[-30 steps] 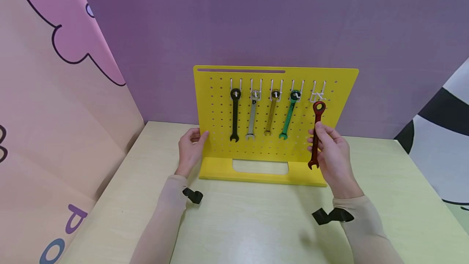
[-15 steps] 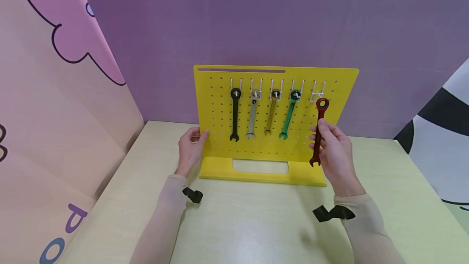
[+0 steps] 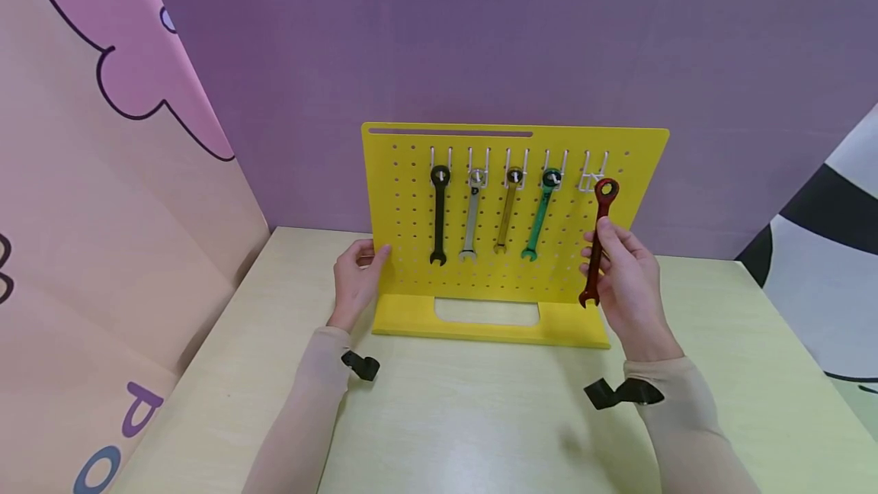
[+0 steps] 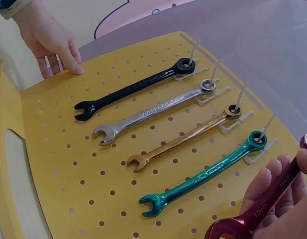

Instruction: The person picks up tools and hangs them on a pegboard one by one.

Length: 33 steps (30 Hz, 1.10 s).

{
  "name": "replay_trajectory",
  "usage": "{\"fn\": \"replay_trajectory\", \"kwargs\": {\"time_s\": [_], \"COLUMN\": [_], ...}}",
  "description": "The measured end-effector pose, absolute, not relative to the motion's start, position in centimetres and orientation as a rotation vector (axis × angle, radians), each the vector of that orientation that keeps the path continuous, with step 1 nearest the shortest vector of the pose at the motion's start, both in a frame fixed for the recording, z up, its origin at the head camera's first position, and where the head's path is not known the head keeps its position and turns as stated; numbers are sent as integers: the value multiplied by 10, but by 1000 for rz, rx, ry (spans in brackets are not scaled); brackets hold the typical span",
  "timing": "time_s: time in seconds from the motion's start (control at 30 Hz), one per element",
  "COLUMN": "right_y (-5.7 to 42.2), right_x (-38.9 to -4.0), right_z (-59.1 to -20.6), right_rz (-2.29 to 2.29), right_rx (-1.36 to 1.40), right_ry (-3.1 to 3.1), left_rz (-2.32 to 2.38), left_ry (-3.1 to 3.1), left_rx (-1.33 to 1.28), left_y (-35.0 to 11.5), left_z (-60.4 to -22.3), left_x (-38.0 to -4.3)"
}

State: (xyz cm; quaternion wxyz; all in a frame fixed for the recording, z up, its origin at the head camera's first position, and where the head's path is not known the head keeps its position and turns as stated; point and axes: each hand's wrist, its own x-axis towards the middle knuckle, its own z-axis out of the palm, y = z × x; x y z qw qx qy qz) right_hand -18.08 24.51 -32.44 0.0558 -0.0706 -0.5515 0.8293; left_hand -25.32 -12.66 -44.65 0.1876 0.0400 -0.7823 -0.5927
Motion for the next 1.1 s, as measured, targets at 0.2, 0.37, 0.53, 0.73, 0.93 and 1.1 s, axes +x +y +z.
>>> {"fn": "replay_trajectory", "kwargs": {"time_s": [0.2,0.37,0.53,0.73,0.93,1.1], "right_y": [244,244,246,246,246,247], "right_x": [-184,-184,-185,-189,-193,-195], "right_z": [-325,-325,-325,-328,-330,-330], "right_rz": [2536,2541,2535,2525,2523,2522], "right_rx": [-211,-211,-225,-250,-272,-292], "right_ry": [-1652,-1640,-1636,-1642,-1628,-1619], "left_rz": [-1675,-1674,-1673,-1679,-1688,-1675], "left_ry": [-2197,-2201,-2203,-2203,-2202,-2207], "left_rx": [114,117,114,125,127,127], "left_y": [-127,-127,-127,-126,-127,-127], "left_z": [-447,-447,-446,-445,-445,-446], "left_x": [-254,-254,-254,-253,-253,-253]}}
